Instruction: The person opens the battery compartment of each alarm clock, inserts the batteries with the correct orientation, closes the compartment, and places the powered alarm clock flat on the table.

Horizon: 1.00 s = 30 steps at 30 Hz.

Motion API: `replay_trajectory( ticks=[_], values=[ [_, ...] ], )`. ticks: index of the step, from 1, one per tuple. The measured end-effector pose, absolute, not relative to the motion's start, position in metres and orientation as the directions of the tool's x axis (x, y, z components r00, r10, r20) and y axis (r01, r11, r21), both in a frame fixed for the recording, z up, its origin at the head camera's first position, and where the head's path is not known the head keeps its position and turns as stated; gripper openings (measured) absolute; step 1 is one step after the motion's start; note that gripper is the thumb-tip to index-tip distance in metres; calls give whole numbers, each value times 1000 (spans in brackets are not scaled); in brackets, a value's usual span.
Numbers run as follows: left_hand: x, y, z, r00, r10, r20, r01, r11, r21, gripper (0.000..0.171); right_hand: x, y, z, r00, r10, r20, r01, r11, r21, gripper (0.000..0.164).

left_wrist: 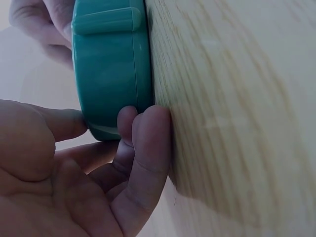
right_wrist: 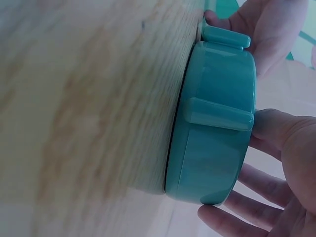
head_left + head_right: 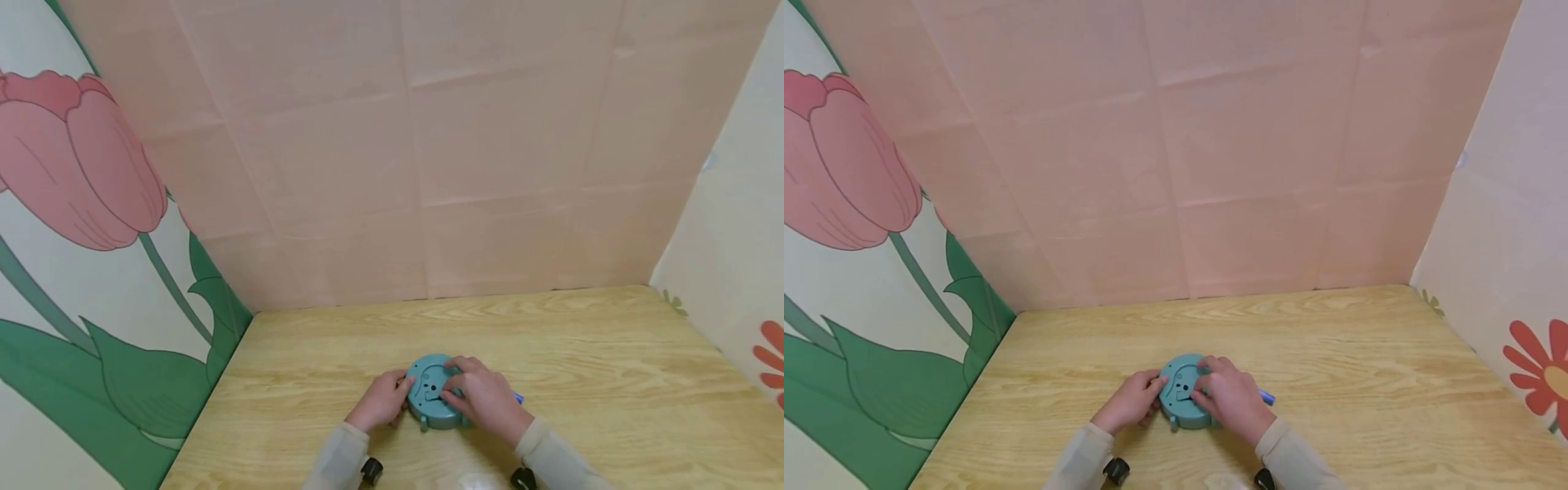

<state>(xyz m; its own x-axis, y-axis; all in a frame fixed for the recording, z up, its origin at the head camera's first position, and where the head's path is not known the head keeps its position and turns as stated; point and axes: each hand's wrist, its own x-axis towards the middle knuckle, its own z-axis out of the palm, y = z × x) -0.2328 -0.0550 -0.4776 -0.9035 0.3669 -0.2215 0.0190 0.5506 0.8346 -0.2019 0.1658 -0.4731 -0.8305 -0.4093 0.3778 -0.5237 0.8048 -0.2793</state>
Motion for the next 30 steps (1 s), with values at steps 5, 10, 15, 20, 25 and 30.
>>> replay_trajectory(
  ticks=[5,10,15,20,25,30],
  values=[
    [-234,-56,-478,-906,370,-208,34,551,834,41,-203,166,-473,-840,-392,375,-509,808,-297,9],
    [-233,-56,-477,-905,373,-202,41,551,833,39,-203,165,-473,-860,-365,357,-483,808,-336,7],
    [-233,-56,-477,-904,370,-216,26,550,835,41,-203,164,-473,-884,-340,320,-454,784,-423,5],
    [-234,-56,-478,-902,366,-231,10,552,834,45,-206,165,-476,-892,-344,293,-449,743,-497,10],
    [-235,-56,-478,-902,369,-226,15,549,836,42,-208,167,-479,-888,-370,274,-461,711,-531,13],
    [-233,-57,-480,-903,382,-198,45,541,840,38,-207,169,-480,-890,-369,267,-455,680,-576,15]
  ],
)
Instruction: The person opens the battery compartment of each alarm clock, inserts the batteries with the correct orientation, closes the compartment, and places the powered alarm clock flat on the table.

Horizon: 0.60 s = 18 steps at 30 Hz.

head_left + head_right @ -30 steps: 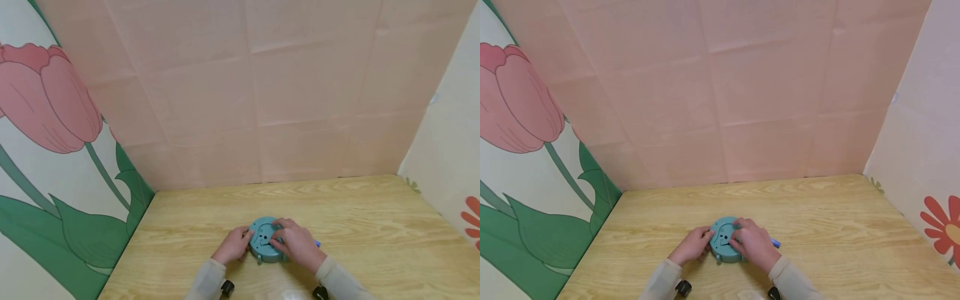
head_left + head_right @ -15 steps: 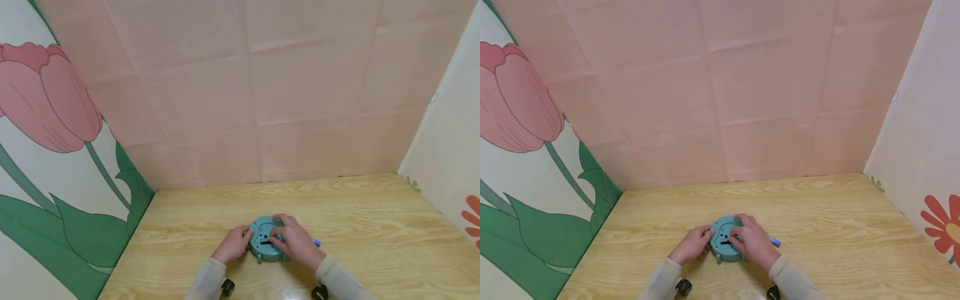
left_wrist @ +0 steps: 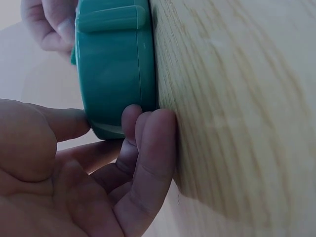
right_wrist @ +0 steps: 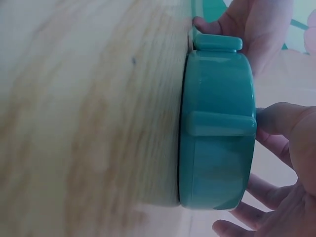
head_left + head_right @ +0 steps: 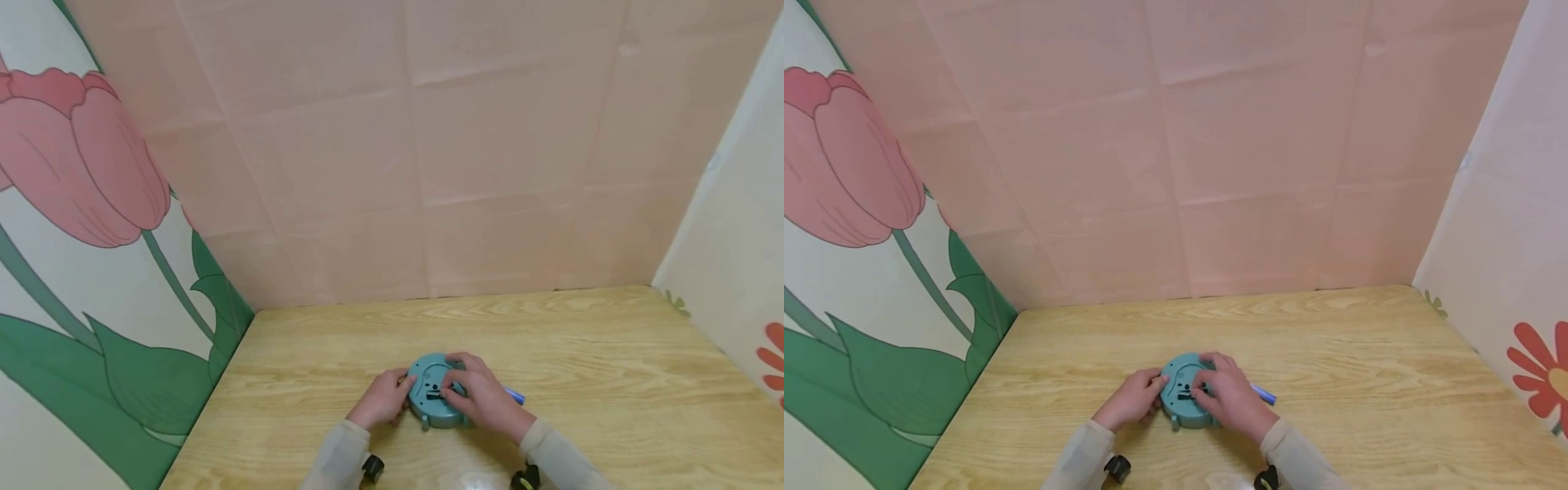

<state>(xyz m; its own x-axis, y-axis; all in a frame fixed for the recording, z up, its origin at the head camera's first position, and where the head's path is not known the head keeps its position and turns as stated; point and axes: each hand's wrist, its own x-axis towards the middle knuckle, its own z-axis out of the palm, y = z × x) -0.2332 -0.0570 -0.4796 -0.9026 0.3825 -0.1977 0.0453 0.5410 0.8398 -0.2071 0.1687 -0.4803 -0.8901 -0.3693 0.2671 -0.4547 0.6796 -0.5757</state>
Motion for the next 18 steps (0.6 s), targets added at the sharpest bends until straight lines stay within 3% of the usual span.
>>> replay_trajectory(
  ticks=[5,18],
  values=[
    [-232,-57,-479,-904,389,-175,63,529,846,35,-205,174,-478,-874,-356,329,-485,659,-574,16],
    [-231,-54,-476,-917,373,-139,126,603,787,46,-215,215,-467,-869,-301,393,-466,765,-444,7]
  ],
)
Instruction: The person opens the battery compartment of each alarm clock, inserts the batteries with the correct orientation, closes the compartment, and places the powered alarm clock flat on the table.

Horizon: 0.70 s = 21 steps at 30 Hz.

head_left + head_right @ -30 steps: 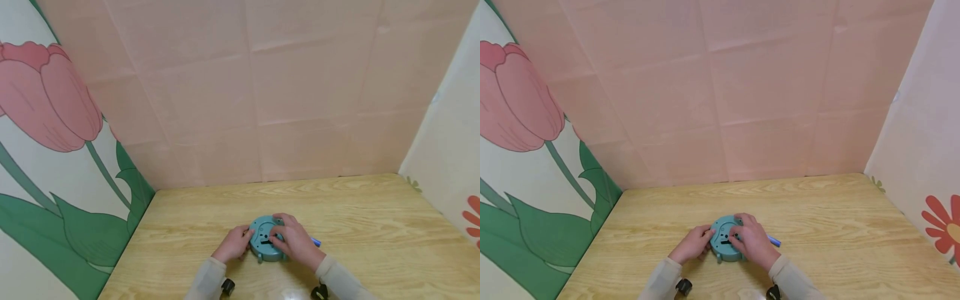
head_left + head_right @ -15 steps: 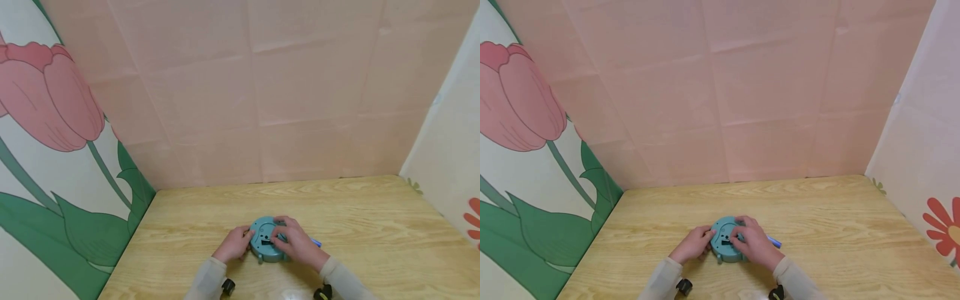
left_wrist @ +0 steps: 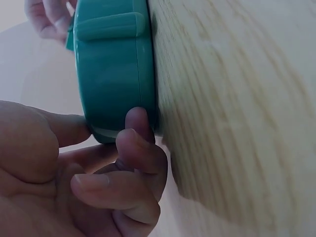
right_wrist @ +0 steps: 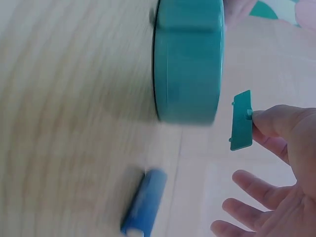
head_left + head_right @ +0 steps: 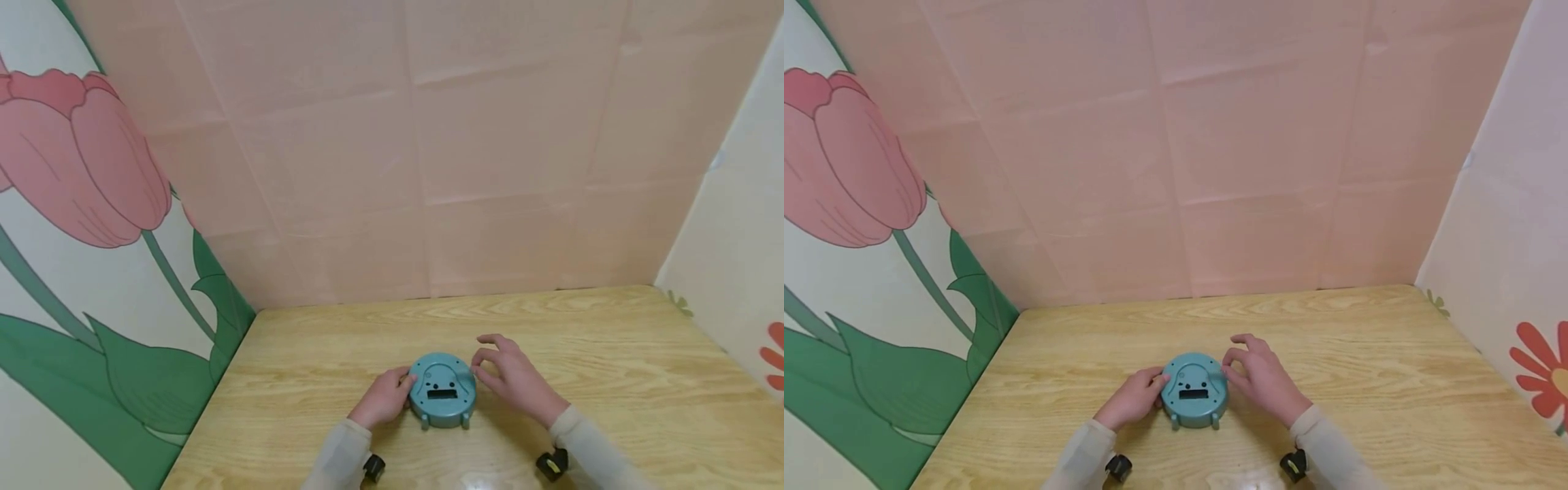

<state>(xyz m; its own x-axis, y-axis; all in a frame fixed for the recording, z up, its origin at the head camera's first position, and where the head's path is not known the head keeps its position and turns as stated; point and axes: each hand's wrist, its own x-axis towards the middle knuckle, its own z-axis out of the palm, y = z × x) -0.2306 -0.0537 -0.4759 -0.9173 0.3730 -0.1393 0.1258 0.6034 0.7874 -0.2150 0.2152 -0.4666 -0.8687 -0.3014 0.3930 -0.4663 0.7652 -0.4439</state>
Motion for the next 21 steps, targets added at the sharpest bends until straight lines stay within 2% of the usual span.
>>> replay_trajectory(
  ticks=[7,21],
  values=[
    [-232,-53,-477,-918,370,-143,121,603,788,47,-218,239,-469,-850,-293,439,-465,810,-359,12],
    [-231,-54,-473,-920,362,-154,111,614,782,46,-221,270,-476,-887,-282,366,-394,876,-278,16]
  ],
)
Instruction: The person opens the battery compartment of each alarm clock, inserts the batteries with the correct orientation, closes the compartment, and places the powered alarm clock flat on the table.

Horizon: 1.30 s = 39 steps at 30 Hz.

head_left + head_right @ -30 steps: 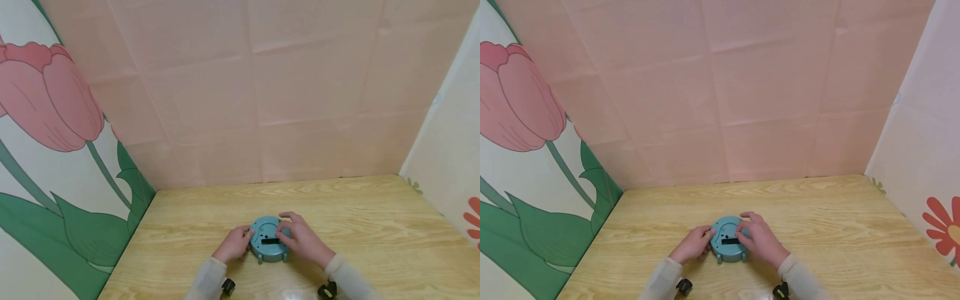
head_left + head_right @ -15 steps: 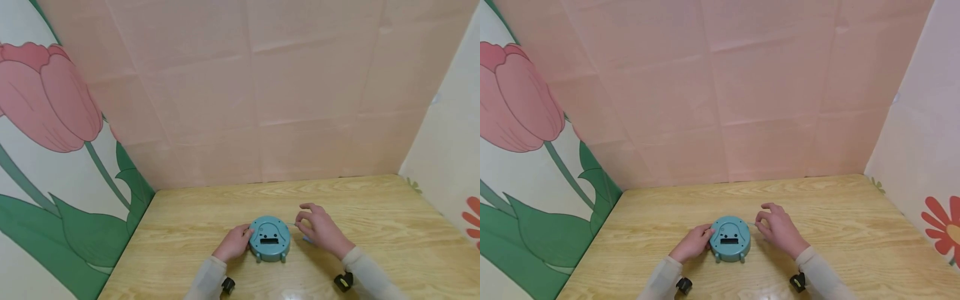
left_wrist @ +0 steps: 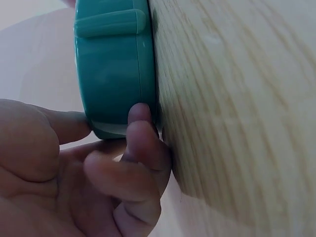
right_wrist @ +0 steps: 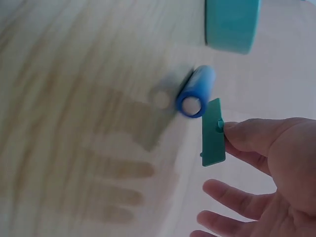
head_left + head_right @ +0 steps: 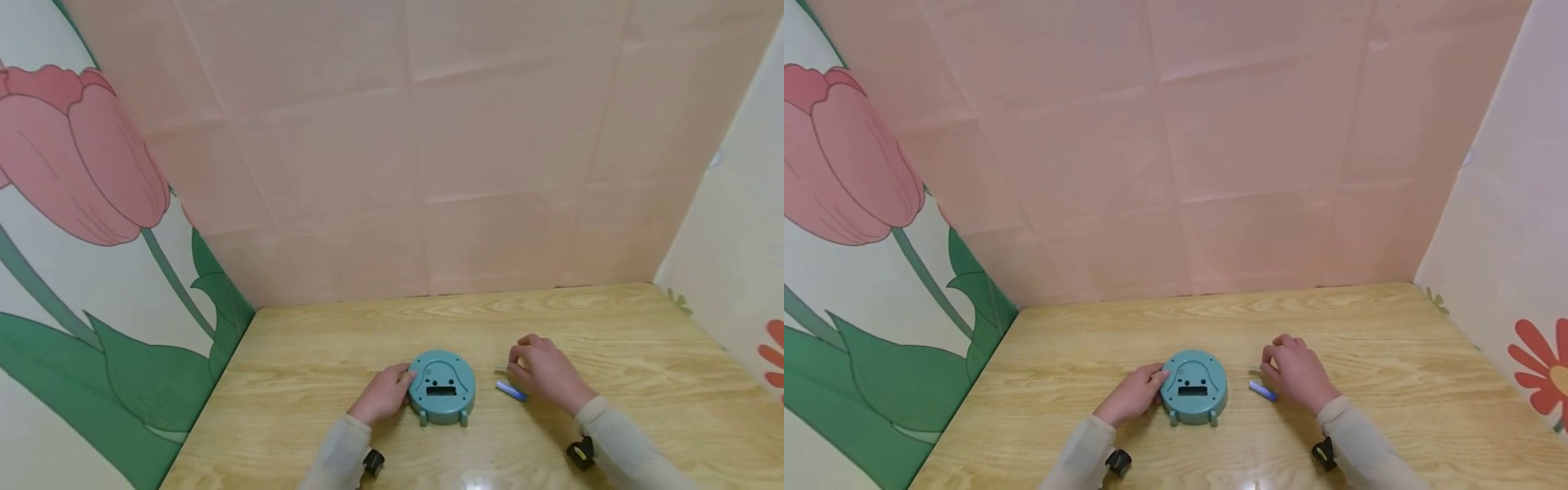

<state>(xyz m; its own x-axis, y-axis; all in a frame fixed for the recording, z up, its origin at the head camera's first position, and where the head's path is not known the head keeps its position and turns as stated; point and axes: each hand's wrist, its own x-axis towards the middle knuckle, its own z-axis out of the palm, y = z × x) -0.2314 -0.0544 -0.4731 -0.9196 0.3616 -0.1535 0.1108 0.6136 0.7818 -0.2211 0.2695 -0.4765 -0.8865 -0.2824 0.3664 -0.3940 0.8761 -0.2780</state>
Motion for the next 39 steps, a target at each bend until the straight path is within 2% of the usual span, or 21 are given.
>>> replay_trajectory(
  ticks=[7,18,39],
  values=[
    [-232,-57,-473,-912,363,-193,74,605,793,48,-222,277,-485,-909,-290,301,-374,885,-277,18],
    [-232,-59,-475,-905,376,-198,65,583,810,49,-225,278,-484,-898,-317,305,-406,865,-296,23],
    [-237,-57,-474,-918,343,-199,33,567,823,45,-230,289,-479,-912,-340,229,-400,861,-315,13]
  ],
)
